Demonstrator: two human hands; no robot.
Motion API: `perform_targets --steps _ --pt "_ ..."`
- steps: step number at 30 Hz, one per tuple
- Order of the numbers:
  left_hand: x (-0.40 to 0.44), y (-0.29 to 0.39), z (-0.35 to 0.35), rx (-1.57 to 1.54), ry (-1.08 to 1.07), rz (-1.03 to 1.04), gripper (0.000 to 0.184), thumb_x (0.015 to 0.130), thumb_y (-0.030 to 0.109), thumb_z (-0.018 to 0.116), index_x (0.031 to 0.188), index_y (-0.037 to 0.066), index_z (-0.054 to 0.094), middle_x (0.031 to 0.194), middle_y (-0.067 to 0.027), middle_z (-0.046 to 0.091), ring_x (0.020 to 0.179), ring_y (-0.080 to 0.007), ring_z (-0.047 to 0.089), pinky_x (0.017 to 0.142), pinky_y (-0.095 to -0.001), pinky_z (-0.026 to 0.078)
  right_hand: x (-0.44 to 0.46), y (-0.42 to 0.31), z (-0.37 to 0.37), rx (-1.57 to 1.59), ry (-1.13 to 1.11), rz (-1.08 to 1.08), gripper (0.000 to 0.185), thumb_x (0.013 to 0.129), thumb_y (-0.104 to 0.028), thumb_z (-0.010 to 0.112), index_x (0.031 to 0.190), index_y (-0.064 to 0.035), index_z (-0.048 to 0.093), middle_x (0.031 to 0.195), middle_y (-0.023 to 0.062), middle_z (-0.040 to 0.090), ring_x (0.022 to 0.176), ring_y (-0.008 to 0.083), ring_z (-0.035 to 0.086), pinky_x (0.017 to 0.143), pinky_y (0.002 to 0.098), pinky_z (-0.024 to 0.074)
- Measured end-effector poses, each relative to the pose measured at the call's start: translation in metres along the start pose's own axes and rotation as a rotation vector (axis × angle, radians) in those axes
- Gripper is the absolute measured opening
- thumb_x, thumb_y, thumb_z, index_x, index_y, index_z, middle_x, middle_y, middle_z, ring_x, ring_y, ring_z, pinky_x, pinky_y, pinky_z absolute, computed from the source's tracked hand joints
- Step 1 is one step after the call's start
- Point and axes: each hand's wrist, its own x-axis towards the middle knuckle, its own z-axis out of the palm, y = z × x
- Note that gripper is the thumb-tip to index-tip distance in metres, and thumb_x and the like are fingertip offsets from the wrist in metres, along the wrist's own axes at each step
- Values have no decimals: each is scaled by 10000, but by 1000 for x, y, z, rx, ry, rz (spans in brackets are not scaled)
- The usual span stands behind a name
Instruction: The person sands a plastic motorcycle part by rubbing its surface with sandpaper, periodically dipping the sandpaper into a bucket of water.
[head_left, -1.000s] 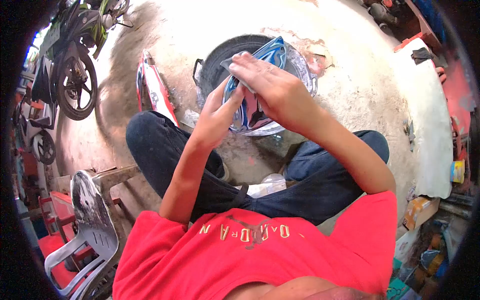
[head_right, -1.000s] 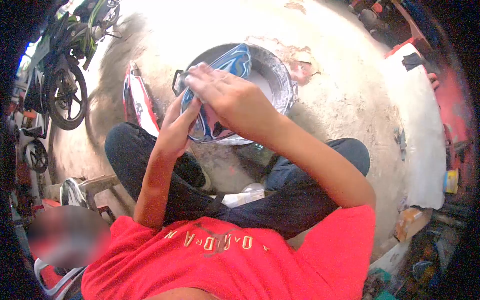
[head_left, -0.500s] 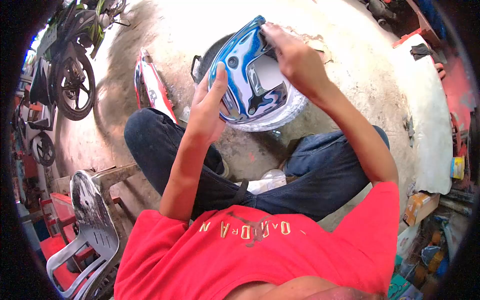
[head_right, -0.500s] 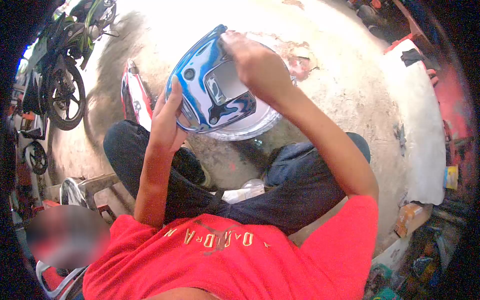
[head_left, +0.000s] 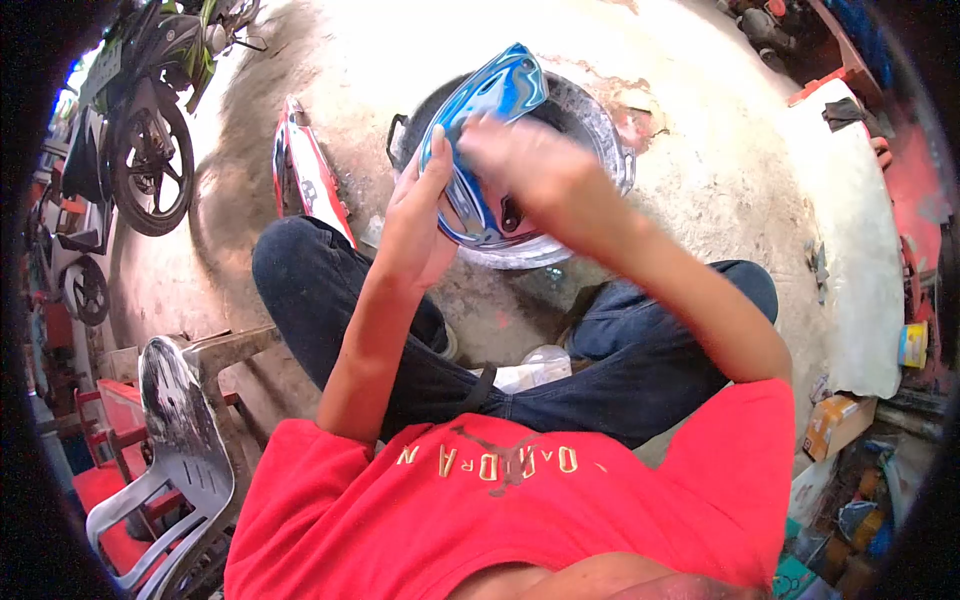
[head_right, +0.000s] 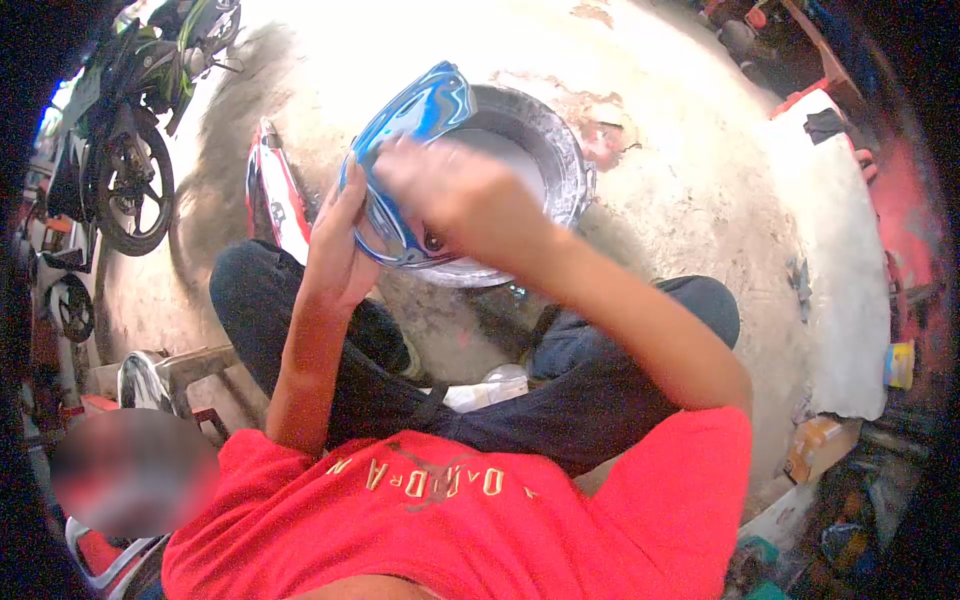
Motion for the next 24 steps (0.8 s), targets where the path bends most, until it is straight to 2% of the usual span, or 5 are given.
perform_targets --steps 3,9,13,15,24 --pt "-3 2 25 17 96 10 449 1081 305 431 1400 -11 451 1321 -118 590 1183 -185 608 1005 -359 512 9 42 -15 -49 -43 471 479 852 40 542 1325 -23 583 1335 194 608 1245 310 595 1053 394 483" --pt "-1 0 6 1 51 -24 450 1082 288 435 1423 -5 435 1328 -113 582 1192 -187 598 1013 -366 501 2 1 1 -48 -4 58 501 843 41 529 1334 -44 583 1344 163 615 1248 284 600 1050 396 486" --pt "1 -1 20 19 167 9 439 1072 300 468 1392 -1 460 1288 -99 603 1134 -186 627 975 -364 519 5 82 -23 -77 -222 700 358 895 -75 524 1235 -71 637 1084 218 694 975 370 683 830 446 550" --pt "8 -3 8 -1 165 47 434 1065 312 486 1387 23 460 1272 -92 612 1132 -186 627 980 -356 512 -19 127 -13 -21 -133 782 303 980 -241 528 1154 -37 670 993 221 708 928 385 681 793 445 516" --pt "41 -26 -49 117 458 119 508 1062 377 476 1447 53 405 1346 -91 552 1203 -206 555 1065 -372 424 -115 175 95 -23 -707 843 372 969 -342 541 1103 -42 714 1094 233 690 1020 411 661 923 475 507"
